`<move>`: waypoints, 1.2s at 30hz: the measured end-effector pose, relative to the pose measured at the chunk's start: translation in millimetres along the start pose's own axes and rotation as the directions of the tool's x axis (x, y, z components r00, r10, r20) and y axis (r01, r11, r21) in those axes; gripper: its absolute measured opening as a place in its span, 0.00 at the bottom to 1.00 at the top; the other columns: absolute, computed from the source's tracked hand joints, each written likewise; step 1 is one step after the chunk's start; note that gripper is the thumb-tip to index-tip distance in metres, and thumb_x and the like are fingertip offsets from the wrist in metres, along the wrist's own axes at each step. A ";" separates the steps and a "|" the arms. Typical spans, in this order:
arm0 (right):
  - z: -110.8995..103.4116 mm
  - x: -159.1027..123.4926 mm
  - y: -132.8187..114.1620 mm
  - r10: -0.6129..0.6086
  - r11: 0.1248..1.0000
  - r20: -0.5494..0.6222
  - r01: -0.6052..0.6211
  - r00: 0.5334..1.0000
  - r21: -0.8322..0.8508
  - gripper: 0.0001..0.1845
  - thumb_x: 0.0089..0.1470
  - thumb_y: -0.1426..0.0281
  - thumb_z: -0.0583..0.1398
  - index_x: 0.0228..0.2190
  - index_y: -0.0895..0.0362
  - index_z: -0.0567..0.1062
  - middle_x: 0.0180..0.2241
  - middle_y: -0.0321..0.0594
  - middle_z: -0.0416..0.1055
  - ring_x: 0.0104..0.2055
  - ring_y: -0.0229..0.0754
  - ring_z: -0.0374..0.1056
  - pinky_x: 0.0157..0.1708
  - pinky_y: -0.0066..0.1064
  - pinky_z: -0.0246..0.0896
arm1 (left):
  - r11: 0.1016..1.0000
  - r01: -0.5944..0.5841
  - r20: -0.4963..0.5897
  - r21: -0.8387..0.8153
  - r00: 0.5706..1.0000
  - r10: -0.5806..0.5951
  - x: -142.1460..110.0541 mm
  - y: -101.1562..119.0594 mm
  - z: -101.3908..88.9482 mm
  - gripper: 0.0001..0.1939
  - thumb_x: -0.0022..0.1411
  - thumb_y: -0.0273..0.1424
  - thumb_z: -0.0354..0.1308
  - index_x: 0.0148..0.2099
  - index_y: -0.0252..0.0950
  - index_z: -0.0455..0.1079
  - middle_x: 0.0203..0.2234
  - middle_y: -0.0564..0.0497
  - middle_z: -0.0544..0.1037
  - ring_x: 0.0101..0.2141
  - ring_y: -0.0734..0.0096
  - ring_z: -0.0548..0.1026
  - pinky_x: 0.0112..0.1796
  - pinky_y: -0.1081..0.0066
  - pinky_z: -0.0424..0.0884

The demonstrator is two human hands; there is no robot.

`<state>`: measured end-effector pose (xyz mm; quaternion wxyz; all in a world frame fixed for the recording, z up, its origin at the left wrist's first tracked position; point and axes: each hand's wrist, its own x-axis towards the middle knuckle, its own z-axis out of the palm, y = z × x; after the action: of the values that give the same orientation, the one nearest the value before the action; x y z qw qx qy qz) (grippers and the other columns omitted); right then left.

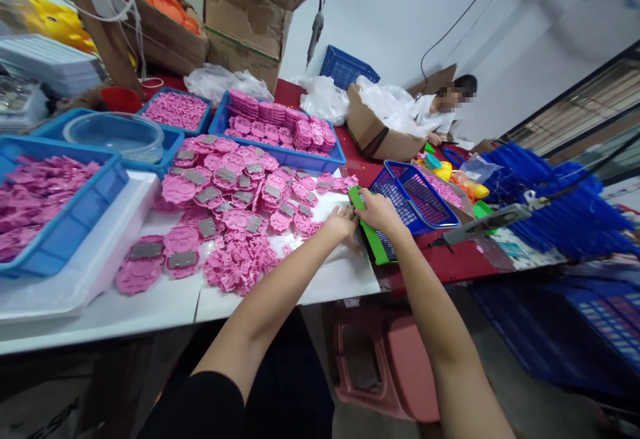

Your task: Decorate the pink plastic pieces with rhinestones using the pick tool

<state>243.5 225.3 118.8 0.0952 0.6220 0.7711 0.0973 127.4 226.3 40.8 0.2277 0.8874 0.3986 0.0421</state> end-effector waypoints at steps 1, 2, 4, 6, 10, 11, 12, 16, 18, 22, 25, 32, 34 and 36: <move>0.1 0.1 0.1 0.001 1.000 0.000 -0.001 1.000 0.001 0.28 0.60 0.65 0.60 0.60 0.58 0.65 0.50 0.55 0.80 0.54 0.61 0.74 0.48 0.41 0.62 | 1.000 0.002 0.000 0.002 1.000 -0.002 0.5 0.1 1.8 0.67 0.46 0.56 0.72 0.77 0.30 0.46 0.75 0.30 0.44 0.74 0.37 0.43 0.70 0.45 0.40; 0.5 0.1 0.1 0.001 1.000 -0.001 -0.001 1.000 0.002 0.28 0.60 0.65 0.60 0.60 0.58 0.65 0.50 0.55 0.80 0.55 0.61 0.74 0.49 0.41 0.62 | 1.000 0.003 -0.001 0.004 1.000 -0.003 1.2 0.1 3.6 0.67 0.46 0.56 0.72 0.76 0.30 0.47 0.74 0.30 0.45 0.74 0.38 0.43 0.70 0.45 0.40; 1.5 0.1 0.3 0.002 1.000 -0.005 -0.002 1.000 0.002 0.28 0.60 0.65 0.60 0.60 0.57 0.65 0.50 0.55 0.79 0.55 0.61 0.73 0.49 0.42 0.62 | 1.000 0.004 -0.006 0.010 1.000 -0.004 3.6 0.4 7.0 0.65 0.47 0.56 0.71 0.76 0.32 0.48 0.74 0.32 0.47 0.74 0.39 0.44 0.70 0.46 0.42; 2.6 0.0 0.6 0.003 1.000 -0.011 -0.003 1.000 0.000 0.28 0.60 0.64 0.60 0.60 0.57 0.65 0.51 0.56 0.79 0.55 0.60 0.73 0.50 0.41 0.62 | 1.000 0.004 -0.015 0.019 1.000 -0.004 7.2 1.0 9.3 0.62 0.48 0.57 0.70 0.76 0.33 0.50 0.74 0.33 0.49 0.73 0.40 0.46 0.70 0.47 0.43; 4.8 -0.2 1.7 0.003 1.000 -0.016 -0.003 1.000 -0.006 0.28 0.61 0.63 0.59 0.60 0.57 0.65 0.51 0.56 0.79 0.55 0.61 0.74 0.49 0.42 0.63 | 0.998 -0.006 -0.055 0.054 0.998 0.009 13.6 2.9 11.4 0.55 0.53 0.55 0.68 0.73 0.30 0.56 0.72 0.31 0.54 0.72 0.41 0.50 0.69 0.49 0.46; 5.4 -0.3 1.9 0.003 1.000 -0.016 -0.003 1.000 -0.005 0.28 0.61 0.63 0.59 0.60 0.57 0.65 0.50 0.56 0.79 0.55 0.61 0.74 0.49 0.42 0.63 | 0.998 -0.009 -0.067 0.066 0.998 0.013 14.1 3.0 11.9 0.52 0.55 0.55 0.68 0.72 0.30 0.59 0.72 0.31 0.57 0.71 0.41 0.53 0.69 0.50 0.49; 6.1 -0.3 2.0 0.002 1.000 -0.017 -0.002 1.000 -0.003 0.27 0.62 0.64 0.59 0.60 0.57 0.65 0.50 0.57 0.79 0.54 0.61 0.74 0.49 0.42 0.63 | 0.997 -0.012 -0.079 0.078 0.997 0.018 13.8 2.8 12.4 0.49 0.57 0.55 0.67 0.70 0.30 0.61 0.70 0.31 0.59 0.70 0.42 0.56 0.68 0.50 0.52; 10.4 -0.3 0.4 -0.001 1.000 -0.023 0.001 1.000 0.018 0.28 0.61 0.65 0.59 0.61 0.58 0.64 0.49 0.56 0.79 0.54 0.61 0.74 0.50 0.42 0.63 | 0.990 -0.026 -0.116 0.140 0.992 0.043 5.9 -0.9 14.3 0.29 0.68 0.48 0.61 0.63 0.35 0.68 0.63 0.39 0.70 0.62 0.49 0.69 0.61 0.46 0.65; 14.0 -0.1 -2.0 -0.002 0.999 -0.019 0.003 1.000 0.032 0.28 0.61 0.66 0.60 0.61 0.58 0.64 0.49 0.56 0.80 0.54 0.60 0.74 0.50 0.42 0.62 | 0.983 -0.041 -0.120 0.177 0.991 0.062 -0.7 -3.5 14.2 0.22 0.71 0.44 0.60 0.60 0.36 0.70 0.59 0.42 0.73 0.57 0.54 0.73 0.57 0.47 0.71; 23.2 -0.3 -9.2 0.003 0.998 -0.008 -0.003 1.000 0.056 0.28 0.61 0.67 0.59 0.61 0.59 0.65 0.48 0.56 0.80 0.54 0.59 0.74 0.51 0.41 0.61 | 0.967 -0.064 -0.136 0.246 0.986 0.100 -15.3 -7.0 13.4 0.19 0.71 0.40 0.60 0.57 0.35 0.71 0.54 0.43 0.76 0.51 0.58 0.77 0.51 0.52 0.76; 30.5 -1.6 -13.8 0.010 0.997 -0.008 -0.009 1.000 0.071 0.28 0.61 0.68 0.59 0.61 0.60 0.66 0.48 0.57 0.80 0.54 0.59 0.73 0.51 0.42 0.61 | 0.951 -0.080 -0.157 0.299 0.979 0.131 -26.0 -8.7 14.2 0.18 0.71 0.38 0.61 0.57 0.34 0.71 0.53 0.43 0.76 0.50 0.59 0.77 0.50 0.53 0.77; 46.0 -5.6 -14.7 0.038 0.989 -0.071 -0.028 0.997 0.148 0.26 0.62 0.69 0.57 0.60 0.60 0.68 0.45 0.56 0.81 0.49 0.56 0.74 0.49 0.40 0.61 | 0.921 -0.108 -0.188 0.373 0.964 0.189 -42.5 -8.4 16.7 0.14 0.72 0.37 0.61 0.54 0.33 0.73 0.50 0.45 0.78 0.50 0.60 0.77 0.51 0.53 0.76; 50.1 -7.1 -11.7 0.037 0.982 -0.104 -0.017 0.994 0.187 0.24 0.63 0.67 0.55 0.59 0.59 0.70 0.43 0.53 0.82 0.47 0.54 0.74 0.47 0.39 0.61 | 0.921 -0.104 -0.204 0.376 0.960 0.191 -45.0 -5.9 17.2 0.11 0.73 0.33 0.58 0.53 0.33 0.74 0.48 0.44 0.78 0.50 0.59 0.77 0.52 0.54 0.74; 53.9 -9.0 -6.2 0.038 0.973 -0.150 -0.003 0.988 0.231 0.21 0.65 0.65 0.54 0.56 0.58 0.72 0.42 0.50 0.82 0.46 0.52 0.74 0.46 0.38 0.62 | 0.923 -0.097 -0.219 0.373 0.957 0.189 -47.0 -2.6 18.0 0.11 0.73 0.27 0.55 0.51 0.33 0.77 0.46 0.40 0.79 0.51 0.57 0.76 0.52 0.56 0.72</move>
<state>254.0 216.9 65.4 -0.0382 0.6274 0.7757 0.0561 98.3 186.9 28.6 0.0063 0.9283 0.3589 0.0970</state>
